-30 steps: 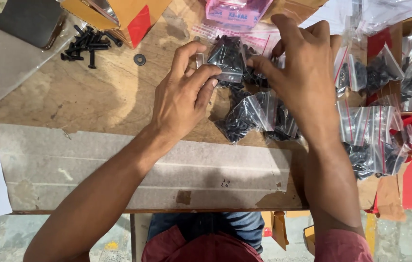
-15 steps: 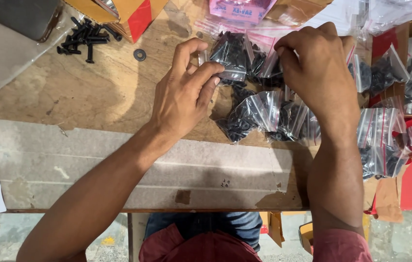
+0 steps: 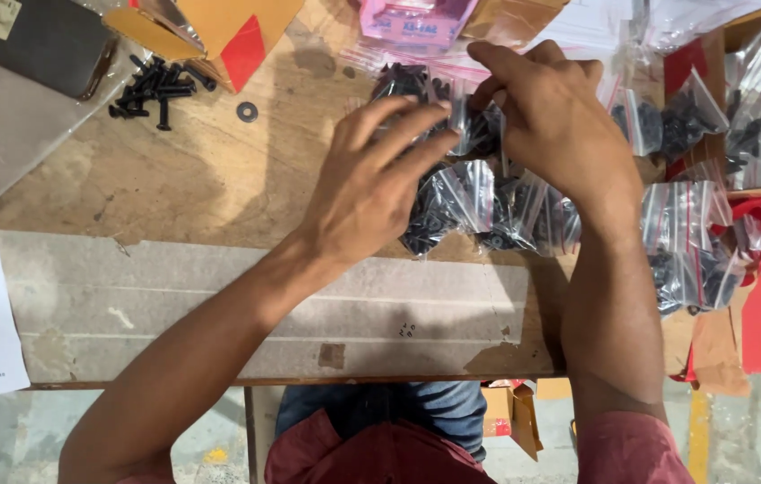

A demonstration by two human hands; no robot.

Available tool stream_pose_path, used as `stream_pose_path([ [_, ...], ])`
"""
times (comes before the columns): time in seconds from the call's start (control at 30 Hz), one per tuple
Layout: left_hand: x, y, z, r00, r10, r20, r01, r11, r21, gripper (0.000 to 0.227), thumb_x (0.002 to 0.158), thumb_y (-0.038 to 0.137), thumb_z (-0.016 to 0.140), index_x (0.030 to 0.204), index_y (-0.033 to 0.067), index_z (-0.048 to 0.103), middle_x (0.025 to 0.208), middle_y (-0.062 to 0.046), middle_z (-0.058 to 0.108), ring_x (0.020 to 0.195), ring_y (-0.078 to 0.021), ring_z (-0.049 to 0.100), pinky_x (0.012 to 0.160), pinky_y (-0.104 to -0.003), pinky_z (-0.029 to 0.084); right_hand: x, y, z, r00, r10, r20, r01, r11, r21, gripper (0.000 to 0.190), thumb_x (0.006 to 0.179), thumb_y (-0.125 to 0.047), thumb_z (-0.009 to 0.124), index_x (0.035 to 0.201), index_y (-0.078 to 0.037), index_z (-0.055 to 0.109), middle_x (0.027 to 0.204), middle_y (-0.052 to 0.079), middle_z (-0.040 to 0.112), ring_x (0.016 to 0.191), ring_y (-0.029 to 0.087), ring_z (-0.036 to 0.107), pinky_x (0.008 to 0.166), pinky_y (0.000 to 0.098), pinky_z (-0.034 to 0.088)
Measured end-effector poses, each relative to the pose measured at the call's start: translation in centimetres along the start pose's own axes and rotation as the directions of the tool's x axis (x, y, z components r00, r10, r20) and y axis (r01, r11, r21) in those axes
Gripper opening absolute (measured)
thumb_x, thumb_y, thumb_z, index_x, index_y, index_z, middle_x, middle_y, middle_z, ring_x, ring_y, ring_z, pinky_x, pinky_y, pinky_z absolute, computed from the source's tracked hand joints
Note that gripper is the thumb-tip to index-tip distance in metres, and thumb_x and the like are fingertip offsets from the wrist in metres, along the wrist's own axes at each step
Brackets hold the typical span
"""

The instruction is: The person organizes furniture hardware by sorting small packets of screws on a workbench, handling individual screws, and placing items into a wooden drawer while referring to an instruction manual.

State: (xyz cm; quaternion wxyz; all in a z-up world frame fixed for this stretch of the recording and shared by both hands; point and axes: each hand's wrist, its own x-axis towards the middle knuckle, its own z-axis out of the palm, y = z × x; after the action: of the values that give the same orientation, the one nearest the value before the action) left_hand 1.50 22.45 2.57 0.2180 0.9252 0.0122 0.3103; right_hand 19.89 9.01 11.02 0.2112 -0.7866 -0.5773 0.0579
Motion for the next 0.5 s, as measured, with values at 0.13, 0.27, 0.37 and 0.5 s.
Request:
stream_pose_path([
  [0.13, 1.0, 1.0, 0.5, 0.982, 0.054, 0.183, -0.069, 0.995, 0.077, 0.055, 0.085, -0.009, 0.069, 0.135, 0.0121, 0.073, 0.149, -0.003, 0.057, 0.142, -0.0261, 0.043, 0.118, -0.046, 0.039, -0.4, 0.1, -0.1, 1.0, -0.009, -0.008, 0.008, 1.0, -0.02, 0.055, 0.09, 0.008, 0.059, 0.143, -0.002, 0.064, 0.106, 0.009, 0.078, 0.106, 0.03, 0.065, 0.087, 0.0453, 0.037],
  [0.27, 2.1, 0.8, 1.3, 0.978, 0.073, 0.196, -0.087, 0.994, 0.065, 0.05, 0.089, -0.012, 0.065, 0.131, 0.0142, 0.072, 0.15, -0.001, 0.059, 0.145, -0.0257, 0.04, 0.123, -0.051, 0.027, -0.5, 0.5, -0.1, 1.0, 0.0, -0.012, 0.0, 0.999, -0.035, 0.059, 0.084, 0.007, 0.06, 0.142, -0.004, 0.064, 0.104, 0.01, 0.077, 0.105, 0.032, 0.063, 0.088, 0.0455, 0.037],
  [0.37, 2.2, 0.3, 1.8, 0.977, 0.042, 0.211, -0.052, 0.998, 0.044, 0.052, 0.089, -0.013, 0.064, 0.131, 0.0161, 0.073, 0.149, 0.002, 0.06, 0.145, -0.0248, 0.04, 0.124, -0.051, 0.022, -0.6, 1.0, 0.0, 1.0, -0.011, -0.018, 0.01, 0.999, -0.038, 0.059, 0.084, 0.005, 0.061, 0.143, -0.004, 0.064, 0.106, 0.011, 0.077, 0.106, 0.032, 0.062, 0.087, 0.0454, 0.037],
  [0.5, 1.6, -0.6, 2.0, 0.974, 0.088, 0.207, -0.1, 0.994, 0.05, 0.054, 0.091, -0.011, 0.063, 0.134, 0.02, 0.072, 0.151, 0.003, 0.059, 0.144, -0.0243, 0.04, 0.124, -0.053, 0.019, -0.4, 1.0, 0.1, 1.0, -0.021, 0.007, 0.022, 0.999, -0.036, 0.06, 0.084, 0.006, 0.061, 0.143, -0.004, 0.064, 0.106, 0.011, 0.077, 0.105, 0.031, 0.063, 0.087, 0.0458, 0.038],
])
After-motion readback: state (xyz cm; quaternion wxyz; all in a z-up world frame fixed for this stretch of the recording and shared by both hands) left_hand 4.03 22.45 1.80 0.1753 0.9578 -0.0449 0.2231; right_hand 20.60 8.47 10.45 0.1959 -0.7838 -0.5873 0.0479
